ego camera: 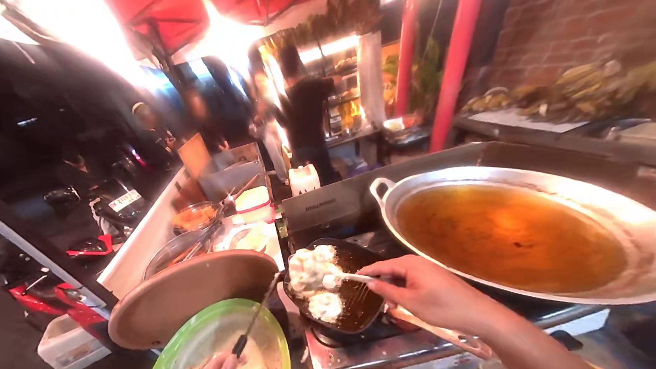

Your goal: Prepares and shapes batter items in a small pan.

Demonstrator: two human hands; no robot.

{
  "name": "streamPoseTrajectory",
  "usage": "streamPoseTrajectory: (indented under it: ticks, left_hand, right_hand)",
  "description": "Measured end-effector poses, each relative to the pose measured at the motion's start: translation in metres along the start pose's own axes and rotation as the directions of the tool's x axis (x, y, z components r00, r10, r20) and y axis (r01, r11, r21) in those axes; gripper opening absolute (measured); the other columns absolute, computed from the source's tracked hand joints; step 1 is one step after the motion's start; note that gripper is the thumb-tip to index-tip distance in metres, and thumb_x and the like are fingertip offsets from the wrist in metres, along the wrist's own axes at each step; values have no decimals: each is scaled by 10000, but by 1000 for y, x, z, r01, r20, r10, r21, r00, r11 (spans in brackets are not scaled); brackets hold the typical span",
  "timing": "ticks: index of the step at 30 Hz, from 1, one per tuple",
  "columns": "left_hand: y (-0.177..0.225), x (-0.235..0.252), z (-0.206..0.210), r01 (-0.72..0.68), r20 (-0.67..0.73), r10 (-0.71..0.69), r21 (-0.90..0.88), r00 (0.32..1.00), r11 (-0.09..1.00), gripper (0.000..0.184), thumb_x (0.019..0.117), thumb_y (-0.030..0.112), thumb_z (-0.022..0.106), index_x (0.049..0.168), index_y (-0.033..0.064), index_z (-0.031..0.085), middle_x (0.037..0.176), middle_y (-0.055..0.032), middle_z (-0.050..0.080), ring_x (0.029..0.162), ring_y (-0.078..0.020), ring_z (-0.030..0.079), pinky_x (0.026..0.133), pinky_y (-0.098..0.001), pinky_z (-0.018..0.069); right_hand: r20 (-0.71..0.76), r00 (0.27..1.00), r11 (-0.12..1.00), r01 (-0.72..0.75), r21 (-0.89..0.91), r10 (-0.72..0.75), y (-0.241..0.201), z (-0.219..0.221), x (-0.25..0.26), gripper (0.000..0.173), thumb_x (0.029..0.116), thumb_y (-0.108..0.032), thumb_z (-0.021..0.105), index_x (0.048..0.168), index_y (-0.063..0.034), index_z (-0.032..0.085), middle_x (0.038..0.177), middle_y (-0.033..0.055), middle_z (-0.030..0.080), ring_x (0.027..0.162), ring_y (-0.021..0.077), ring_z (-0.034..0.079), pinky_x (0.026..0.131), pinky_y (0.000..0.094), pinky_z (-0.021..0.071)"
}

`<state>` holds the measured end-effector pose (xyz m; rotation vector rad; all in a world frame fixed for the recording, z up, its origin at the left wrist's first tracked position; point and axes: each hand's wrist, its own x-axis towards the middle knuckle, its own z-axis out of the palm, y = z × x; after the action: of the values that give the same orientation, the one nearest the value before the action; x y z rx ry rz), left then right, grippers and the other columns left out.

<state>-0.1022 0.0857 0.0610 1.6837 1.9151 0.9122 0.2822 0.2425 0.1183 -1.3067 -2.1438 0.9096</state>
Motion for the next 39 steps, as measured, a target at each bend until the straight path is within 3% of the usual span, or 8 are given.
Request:
streamPoseTrajectory:
  ticks: [2, 5, 8, 13, 22, 39]
  left_hand:
    - [23, 24, 21, -10, 62, 5, 89, 998, 996, 419, 1072, 400, 439, 1157, 107, 725, 890, -72, 697, 816, -206, 664, 784, -477, 549]
    - [34, 70, 60, -95, 152, 68, 181, 986, 979, 445, 1068, 469, 428, 1194, 159, 721, 1096, -46, 730, 1033, -179, 690, 957, -460, 543]
    - [49, 110, 95, -78, 224, 4, 321, 975, 944, 497, 1058, 556, 377, 1246, 215, 687, 1173, -20, 715, 1110, -178, 675, 991, -481, 529]
    - [60, 146, 132, -101, 253, -35, 505, 967, 857, 565, 1054, 596, 297, 1313, 235, 646, 1238, -34, 705, 1177, -214, 664, 1011, -511, 522]
    - [72, 171, 159, -148, 228, 18, 566, 974, 811, 539, 1066, 565, 290, 1328, 249, 639, 1225, -32, 711, 1177, -221, 664, 1011, -513, 520]
    - [66, 195, 147, -178, 204, 66, 598, 977, 781, 523, 1055, 581, 308, 1304, 278, 654, 1196, -3, 721, 1139, -197, 680, 983, -490, 537]
  right_hand:
    - [-82, 995, 976, -65, -209, 49, 20, -5, 3, 267, 1059, -334, 553, 1258, -316, 731, 867, -52, 748, 767, 100, 702, 784, 388, 601]
    - [-184, 982, 859, -137, -493, 51, 57, 18, 16, 331, 1062, -231, 492, 1307, -257, 713, 1045, 98, 758, 983, 304, 729, 856, 564, 579]
    - [-187, 965, 800, -257, -542, 183, 81, 35, 24, 409, 1061, -143, 431, 1393, -243, 648, 1159, 167, 717, 1069, 376, 700, 860, 583, 572]
    - [-175, 941, 792, -337, -508, 289, 102, 46, 28, 489, 1015, -51, 464, 1452, -229, 593, 1222, 177, 691, 1101, 380, 687, 871, 563, 578]
    - [-199, 941, 821, -336, -462, 273, 112, 54, 33, 487, 1020, -50, 450, 1436, -247, 608, 1168, 158, 700, 1068, 347, 699, 853, 538, 590]
    - [-332, 902, 809, -403, -427, 275, 102, 72, 41, 452, 1048, -108, 446, 1429, -283, 617, 1111, 121, 718, 1004, 307, 721, 805, 492, 604]
